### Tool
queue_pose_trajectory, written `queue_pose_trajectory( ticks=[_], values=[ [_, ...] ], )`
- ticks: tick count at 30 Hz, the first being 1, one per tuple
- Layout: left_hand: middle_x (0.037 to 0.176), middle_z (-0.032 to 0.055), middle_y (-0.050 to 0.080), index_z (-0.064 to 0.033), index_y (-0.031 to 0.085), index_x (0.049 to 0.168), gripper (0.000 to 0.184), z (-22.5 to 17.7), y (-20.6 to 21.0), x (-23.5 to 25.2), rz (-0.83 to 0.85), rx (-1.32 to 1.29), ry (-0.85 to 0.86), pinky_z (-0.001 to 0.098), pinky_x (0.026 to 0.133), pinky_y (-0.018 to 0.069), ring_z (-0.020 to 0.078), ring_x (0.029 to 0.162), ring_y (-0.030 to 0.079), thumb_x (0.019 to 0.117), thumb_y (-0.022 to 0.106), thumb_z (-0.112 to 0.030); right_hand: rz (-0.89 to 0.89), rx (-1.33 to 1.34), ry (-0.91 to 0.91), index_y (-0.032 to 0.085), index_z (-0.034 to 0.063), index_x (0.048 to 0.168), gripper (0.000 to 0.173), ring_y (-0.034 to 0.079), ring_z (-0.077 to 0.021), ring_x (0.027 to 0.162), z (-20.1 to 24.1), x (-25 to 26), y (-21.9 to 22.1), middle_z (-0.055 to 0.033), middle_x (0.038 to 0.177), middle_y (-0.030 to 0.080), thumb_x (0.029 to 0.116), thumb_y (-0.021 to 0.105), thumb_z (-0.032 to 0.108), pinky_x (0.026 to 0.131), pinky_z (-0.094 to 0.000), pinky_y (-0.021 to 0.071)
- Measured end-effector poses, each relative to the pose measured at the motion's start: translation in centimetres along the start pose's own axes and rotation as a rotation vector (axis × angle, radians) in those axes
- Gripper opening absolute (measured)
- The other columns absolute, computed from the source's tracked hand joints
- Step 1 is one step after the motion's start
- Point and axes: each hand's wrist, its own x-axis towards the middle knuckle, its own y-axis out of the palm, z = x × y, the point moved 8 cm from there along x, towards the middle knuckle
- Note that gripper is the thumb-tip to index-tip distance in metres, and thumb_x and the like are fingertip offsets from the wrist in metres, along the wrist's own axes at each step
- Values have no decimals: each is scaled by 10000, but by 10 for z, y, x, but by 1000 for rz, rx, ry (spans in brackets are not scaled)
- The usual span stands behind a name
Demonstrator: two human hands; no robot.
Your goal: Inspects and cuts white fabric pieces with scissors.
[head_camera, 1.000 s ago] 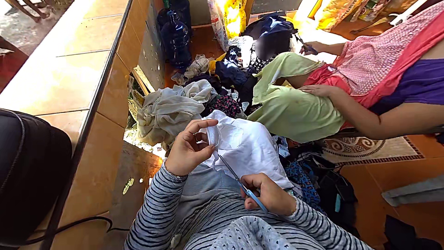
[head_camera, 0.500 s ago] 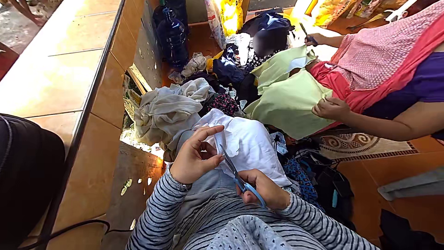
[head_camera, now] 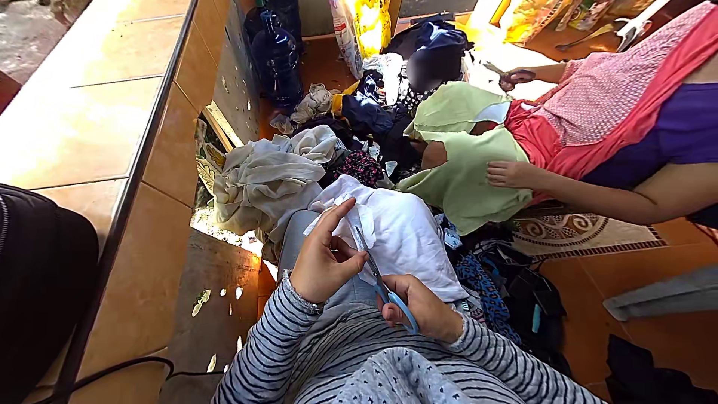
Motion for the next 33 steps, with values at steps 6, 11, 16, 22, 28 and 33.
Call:
queue_pose_trajectory(
  ticks=[6,11,16,22,28,33],
  values=[
    [1543,163,429,23,344,1554,865,2,6,-1,20,13,-12,223,650,618,42,670,664,811,787,13,-5,3,4,620,174,854,540,533,54,555,0,1,-2,136,664,593,789,736,697,514,-135,438],
    [1550,165,418,32,304,1570,906,3,11,-2,24,23,-24,219,652,614,34,668,658,807,794,20,-83,107,14,642,183,807,441,575,31,525,-3,-1,-1,126,637,623,789,803,593,490,-145,481],
    [1576,181,385,30,251,1587,958,5,17,-4,42,34,-24,209,640,602,24,656,649,802,800,13,-84,138,19,645,176,809,453,586,15,526,-4,0,-3,110,645,634,777,810,597,495,-155,491],
    [1545,203,416,67,313,1550,867,7,14,-6,-28,9,-2,224,676,617,44,714,678,829,789,-9,-112,132,22,647,174,797,408,581,22,516,-5,-1,-4,113,632,634,800,818,544,484,-149,485],
    [1182,95,715,78,651,1211,346,10,-10,-1,-269,-66,18,240,729,623,71,770,709,873,717,41,-185,53,109,618,176,769,366,577,17,501,-12,-4,-7,113,603,621,778,869,441,477,-149,474],
    [1202,98,699,77,648,1227,365,18,-10,1,-276,-116,3,214,726,594,53,808,680,865,687,48,-190,40,144,615,168,771,383,581,10,501,-16,-4,-6,107,600,617,768,875,450,480,-156,482]
  ],
)
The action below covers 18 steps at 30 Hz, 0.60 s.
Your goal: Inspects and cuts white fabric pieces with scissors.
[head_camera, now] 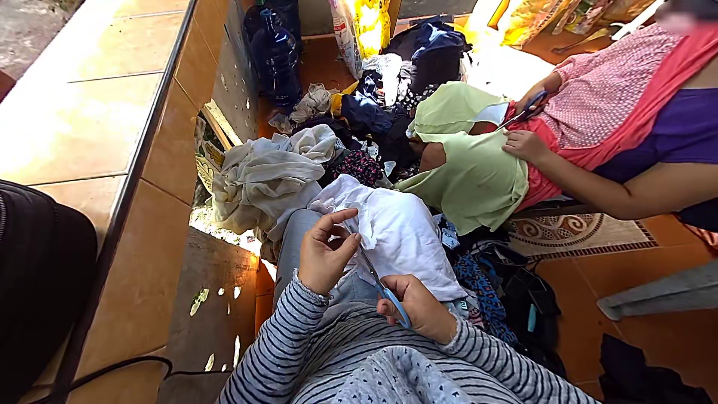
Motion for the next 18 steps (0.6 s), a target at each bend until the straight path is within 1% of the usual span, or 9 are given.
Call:
queue_pose_trajectory(
  ticks=[2,5,8,10,11,13,15,16,18],
  values=[
    [1152,94,717,74,661,1205,314,3,-3,0,-18,-12,-16,253,784,610,85,845,701,896,687,24,-15,-11,1,614,166,770,390,582,7,501,0,0,-1,104,600,617,765,876,455,481,-158,484],
    [1088,83,738,68,677,1189,290,4,-7,0,-37,-2,-27,272,797,617,96,831,715,902,686,26,-41,-26,24,609,164,763,398,583,-2,496,0,-2,-4,95,593,614,749,886,448,479,-160,483],
    [1106,86,739,68,676,1196,308,4,-10,0,-56,25,-11,266,795,618,91,824,716,890,688,46,-55,-28,48,603,160,771,388,592,-9,503,-2,-2,-4,90,596,618,744,894,416,491,-164,492],
    [1122,91,736,71,669,1205,337,4,-10,0,-62,12,-12,265,777,621,93,802,716,871,708,55,-38,-15,39,613,163,783,402,595,-4,514,-2,-2,-3,96,608,621,741,890,450,499,-161,496],
    [1156,102,719,77,650,1231,378,3,-9,-1,-57,-1,-20,264,765,623,93,790,713,859,716,60,-22,3,26,620,165,788,409,596,0,518,-2,-2,-3,100,612,623,740,888,471,501,-159,496],
    [1275,139,646,84,578,1331,514,3,-5,-2,-24,-23,-34,262,744,634,94,767,710,840,729,66,18,41,-1,630,172,794,423,595,7,525,-1,-2,-1,105,624,631,740,878,511,500,-154,490],
    [1390,160,575,87,507,1412,628,2,-1,-4,26,-23,-26,244,708,630,72,720,694,831,743,67,62,45,-28,636,174,810,455,593,18,539,0,-2,1,113,643,637,740,858,565,510,-151,491],
    [1428,160,547,84,474,1442,671,2,1,-4,55,-11,-26,229,686,622,54,694,679,829,747,59,87,35,-46,637,173,825,465,592,24,552,2,-2,2,119,656,638,752,838,586,521,-150,491],
    [1460,157,523,77,433,1476,728,2,4,-5,108,3,-28,218,656,611,40,663,661,826,757,48,124,27,-62,634,178,845,462,592,33,570,3,-2,4,129,670,636,770,820,594,537,-145,491]
  ],
)
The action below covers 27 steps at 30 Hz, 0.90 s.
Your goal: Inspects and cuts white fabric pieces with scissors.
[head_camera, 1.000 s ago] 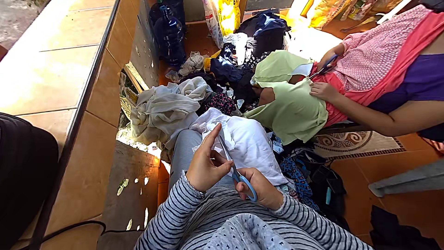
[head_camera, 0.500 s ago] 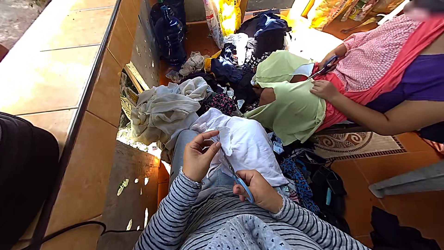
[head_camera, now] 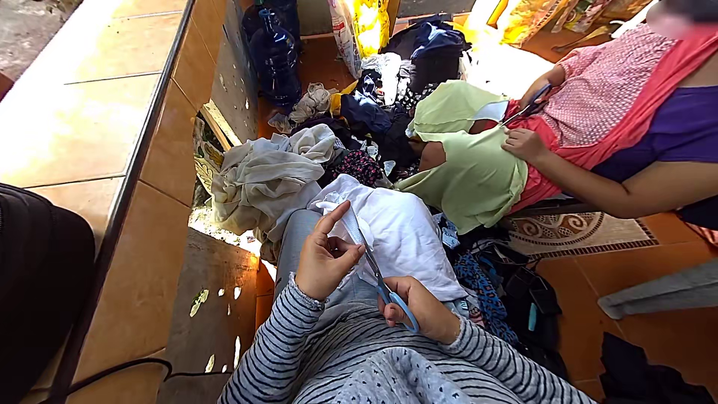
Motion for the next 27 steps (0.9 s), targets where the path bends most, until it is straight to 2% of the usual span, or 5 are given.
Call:
queue_pose_trajectory(
  ticks=[11,15,18,24,27],
  values=[
    [1549,173,421,56,365,1532,824,1,5,-3,93,46,-54,213,652,609,25,643,646,816,773,41,-6,15,32,644,185,811,484,585,30,529,-1,-1,-1,123,641,639,728,836,622,499,-142,481],
    [1554,172,407,36,274,1576,916,2,8,-4,118,70,-45,220,649,612,35,639,650,813,781,36,-30,36,44,643,180,787,440,583,20,504,-3,-1,-3,108,616,637,746,855,563,473,-142,471],
    [1563,181,392,16,181,1602,1016,2,15,-7,162,77,-53,224,637,613,42,623,651,789,789,51,-10,24,42,639,170,827,482,590,17,540,-1,1,-1,110,648,637,747,835,603,508,-148,485],
    [1570,196,377,18,109,1611,1088,3,20,-9,186,96,-28,233,638,620,49,608,653,773,801,60,-40,64,-5,655,167,786,459,584,19,515,0,1,-2,102,625,637,747,841,585,488,-148,484],
    [1568,194,380,20,151,1606,1038,3,20,-9,176,93,-25,235,648,622,49,629,662,791,793,50,-58,65,0,651,169,778,437,584,14,503,-2,0,-3,100,614,634,753,851,556,477,-151,484]
  ],
)
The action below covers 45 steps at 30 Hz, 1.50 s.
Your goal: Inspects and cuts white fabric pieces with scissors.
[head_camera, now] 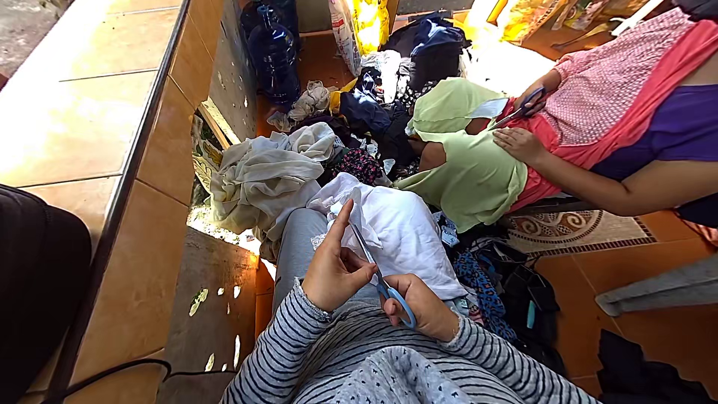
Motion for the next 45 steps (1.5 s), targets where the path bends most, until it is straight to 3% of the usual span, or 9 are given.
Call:
queue_pose_trajectory(
  ticks=[4,6,8,15,32,35,38,40,45],
  values=[
    [1397,150,585,78,539,1375,543,-2,-14,1,-180,-11,39,244,709,627,75,773,704,877,737,-4,-50,-46,32,634,171,767,403,580,9,497,-3,-1,-2,101,605,628,751,877,492,474,-156,483],
    [1299,132,639,70,616,1283,434,-1,-20,2,-244,-26,17,255,724,635,94,796,713,865,725,25,-75,-75,51,625,170,762,394,580,4,491,-3,-1,-3,100,596,624,751,880,470,471,-159,481],
    [1318,137,623,65,600,1302,485,-1,-22,3,-252,-59,0,265,720,641,104,776,715,837,739,51,-70,-73,60,628,171,763,403,587,6,500,-3,-1,-3,101,602,629,748,879,486,477,-156,485],
    [1556,196,393,75,270,1556,904,2,-5,1,-77,-60,76,221,638,604,36,656,647,790,751,58,44,29,-10,657,167,854,472,589,23,546,6,2,5,111,657,641,759,824,598,513,-146,487],
    [1597,220,320,68,100,1595,1073,1,5,-1,12,14,81,194,598,581,-10,594,599,756,769,52,26,50,-56,666,173,792,428,579,19,510,8,3,1,102,635,642,776,824,570,483,-148,484],
    [1566,234,353,99,183,1569,967,0,3,-1,-18,4,101,197,634,584,3,656,624,781,740,39,-14,27,-41,661,167,778,412,578,17,495,5,2,-1,101,618,636,770,845,536,468,-148,482],
    [1447,192,506,116,464,1433,629,2,-8,1,-146,-42,112,223,709,608,49,772,668,872,722,2,-74,-44,11,638,169,769,382,580,9,492,2,1,-4,104,602,630,768,869,473,469,-156,483],
    [1346,152,596,98,562,1345,493,3,-16,3,-225,-66,75,232,725,618,66,786,686,885,717,9,-114,-88,43,616,166,746,396,579,0,484,1,0,-6,96,588,619,748,885,456,465,-161,481],
    [1375,152,574,106,537,1362,555,4,-20,4,-235,-113,58,218,687,605,45,726,661,839,719,62,-122,-94,69,607,169,749,407,589,-1,494,-1,0,-6,99,592,621,724,900,451,479,-163,493]
  ],
)
